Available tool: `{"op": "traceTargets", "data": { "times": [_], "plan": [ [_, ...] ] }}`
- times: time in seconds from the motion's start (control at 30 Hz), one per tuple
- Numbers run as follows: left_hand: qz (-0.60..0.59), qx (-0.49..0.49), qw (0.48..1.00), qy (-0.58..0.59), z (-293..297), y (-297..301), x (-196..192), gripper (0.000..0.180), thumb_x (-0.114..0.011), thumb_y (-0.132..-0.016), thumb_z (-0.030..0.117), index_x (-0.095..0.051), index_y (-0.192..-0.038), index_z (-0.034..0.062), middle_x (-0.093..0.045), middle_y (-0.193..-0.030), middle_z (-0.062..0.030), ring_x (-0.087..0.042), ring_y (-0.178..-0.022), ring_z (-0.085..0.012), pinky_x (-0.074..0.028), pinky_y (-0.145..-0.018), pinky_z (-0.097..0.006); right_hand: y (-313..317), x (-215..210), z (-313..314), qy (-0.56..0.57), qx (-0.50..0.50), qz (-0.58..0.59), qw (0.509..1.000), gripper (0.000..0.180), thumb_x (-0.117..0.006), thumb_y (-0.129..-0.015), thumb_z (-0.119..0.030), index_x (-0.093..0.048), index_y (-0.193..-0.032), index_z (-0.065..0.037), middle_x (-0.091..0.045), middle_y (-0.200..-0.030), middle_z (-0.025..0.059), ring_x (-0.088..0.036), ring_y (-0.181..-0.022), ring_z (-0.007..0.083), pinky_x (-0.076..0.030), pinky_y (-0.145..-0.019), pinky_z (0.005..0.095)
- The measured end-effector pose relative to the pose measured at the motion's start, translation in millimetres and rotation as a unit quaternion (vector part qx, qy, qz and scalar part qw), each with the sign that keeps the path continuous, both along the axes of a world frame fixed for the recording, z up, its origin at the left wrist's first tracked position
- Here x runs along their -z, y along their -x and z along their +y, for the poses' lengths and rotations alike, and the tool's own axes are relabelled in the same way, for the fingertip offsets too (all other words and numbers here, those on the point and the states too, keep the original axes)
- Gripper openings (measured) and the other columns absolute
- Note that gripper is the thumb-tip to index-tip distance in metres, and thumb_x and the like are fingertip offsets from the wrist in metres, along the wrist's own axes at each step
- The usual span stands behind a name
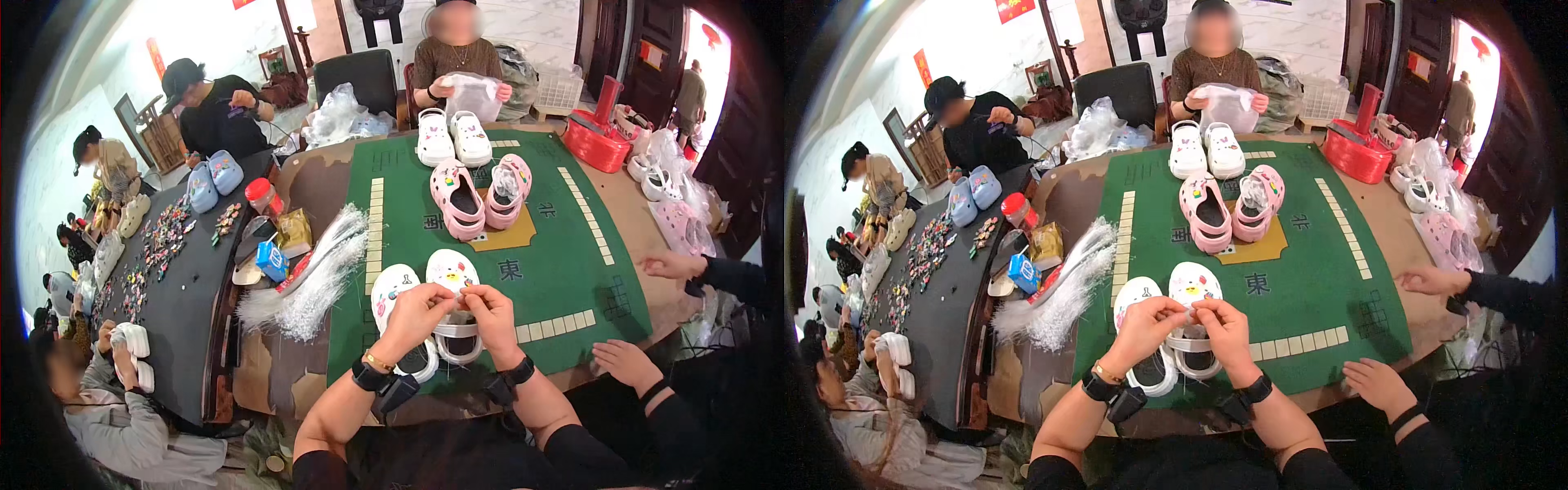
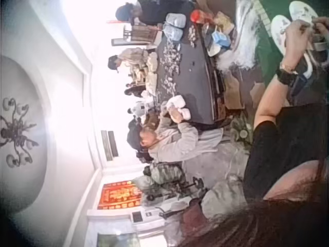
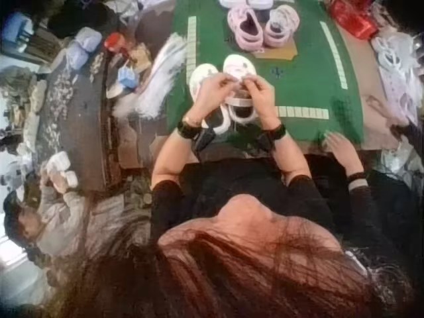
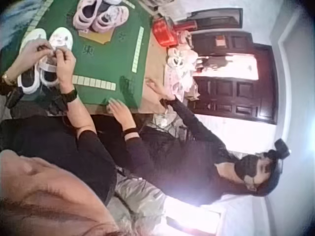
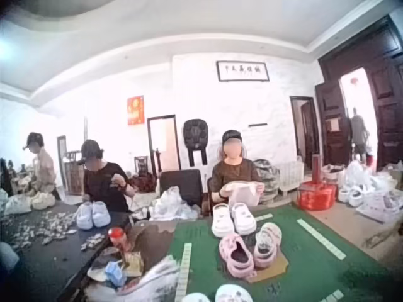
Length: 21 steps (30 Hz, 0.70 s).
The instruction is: Applying decorative charms to foam clogs in a workshop setting.
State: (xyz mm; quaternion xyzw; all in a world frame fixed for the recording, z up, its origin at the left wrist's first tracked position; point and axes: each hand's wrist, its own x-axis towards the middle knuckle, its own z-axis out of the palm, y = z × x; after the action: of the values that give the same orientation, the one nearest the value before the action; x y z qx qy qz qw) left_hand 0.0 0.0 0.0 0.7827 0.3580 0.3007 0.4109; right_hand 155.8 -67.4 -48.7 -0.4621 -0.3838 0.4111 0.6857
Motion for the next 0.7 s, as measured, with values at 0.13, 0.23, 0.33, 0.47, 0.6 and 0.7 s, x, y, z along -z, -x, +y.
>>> {"op": "traceTargets", "data": {
  "times": [0.13,0.23,0.33,0.47,0.6,0.7],
  "plan": [
    [-0.041,0.009,0.999,0.032,-1.1,-0.8,-4.8,0.015,-0.067,-0.086,0.011,-0.069,-0.091,-0.0027,-0.072,-0.08,-0.0077,-0.065,-0.069,-0.0086,-0.05,-0.061,-0.024,1.7,0.6,-0.4,0.002,-0.002,-0.006,1.0,0.014,-0.058,-0.091,-0.002,-0.066,-0.101,0.003,-0.068,-0.089,0.0064,-0.065,-0.081,0.0116,-0.052,-0.075,0.0241],
    [-0.032,0.013,0.999,0.033,0.0,-1.4,-3.9,0.014,-0.067,-0.086,0.011,-0.068,-0.091,-0.003,-0.072,-0.079,-0.0076,-0.065,-0.068,-0.0081,-0.05,-0.06,-0.023,0.7,3.8,1.3,0.001,-0.01,-0.005,1.0,0.012,-0.059,-0.091,-0.002,-0.065,-0.1,0.003,-0.068,-0.088,0.0059,-0.065,-0.081,0.0109,-0.052,-0.074,0.024],
    [-0.026,0.013,0.999,0.026,1.8,-1.9,-0.7,0.014,-0.066,-0.087,0.01,-0.068,-0.091,-0.003,-0.072,-0.079,-0.0073,-0.064,-0.067,-0.0079,-0.05,-0.06,-0.023,1.5,0.7,1.5,0.001,-0.012,0.0,1.0,0.009,-0.059,-0.09,-0.001,-0.063,-0.097,0.002,-0.068,-0.087,0.0054,-0.065,-0.079,0.0107,-0.052,-0.073,0.0239],
    [-0.025,0.013,0.999,0.029,5.5,-5.2,0.9,0.012,-0.066,-0.086,0.009,-0.068,-0.09,-0.0026,-0.071,-0.078,-0.007,-0.065,-0.068,-0.0086,-0.05,-0.06,-0.023,-1.7,-0.2,5.0,0.006,0.011,-0.04,0.999,0.005,-0.06,-0.088,0.0,-0.06,-0.093,0.0,-0.067,-0.085,0.0038,-0.064,-0.077,0.0092,-0.051,-0.071,0.0224],
    [0.033,-0.001,0.999,0.031,5.7,-0.7,-8.2,0.014,-0.068,-0.084,0.011,-0.069,-0.089,-0.0017,-0.07,-0.077,-0.0096,-0.065,-0.068,-0.0124,-0.051,-0.063,-0.026,0.7,-1.1,6.1,0.005,0.002,-0.077,0.997,0.007,-0.061,-0.089,-0.001,-0.062,-0.097,0.0,-0.067,-0.086,0.0031,-0.063,-0.08,0.0084,-0.051,-0.073,0.0235],
    [0.029,0.0,1.0,0.004,1.9,-1.1,-3.4,0.016,-0.068,-0.083,0.013,-0.069,-0.089,-0.0015,-0.07,-0.078,-0.0103,-0.066,-0.067,-0.0146,-0.051,-0.063,-0.027,-0.3,9.6,2.0,0.015,-0.003,-0.067,0.998,0.008,-0.061,-0.089,-0.001,-0.061,-0.097,0.001,-0.066,-0.085,0.0028,-0.063,-0.08,0.0084,-0.051,-0.073,0.0236]
  ]
}}
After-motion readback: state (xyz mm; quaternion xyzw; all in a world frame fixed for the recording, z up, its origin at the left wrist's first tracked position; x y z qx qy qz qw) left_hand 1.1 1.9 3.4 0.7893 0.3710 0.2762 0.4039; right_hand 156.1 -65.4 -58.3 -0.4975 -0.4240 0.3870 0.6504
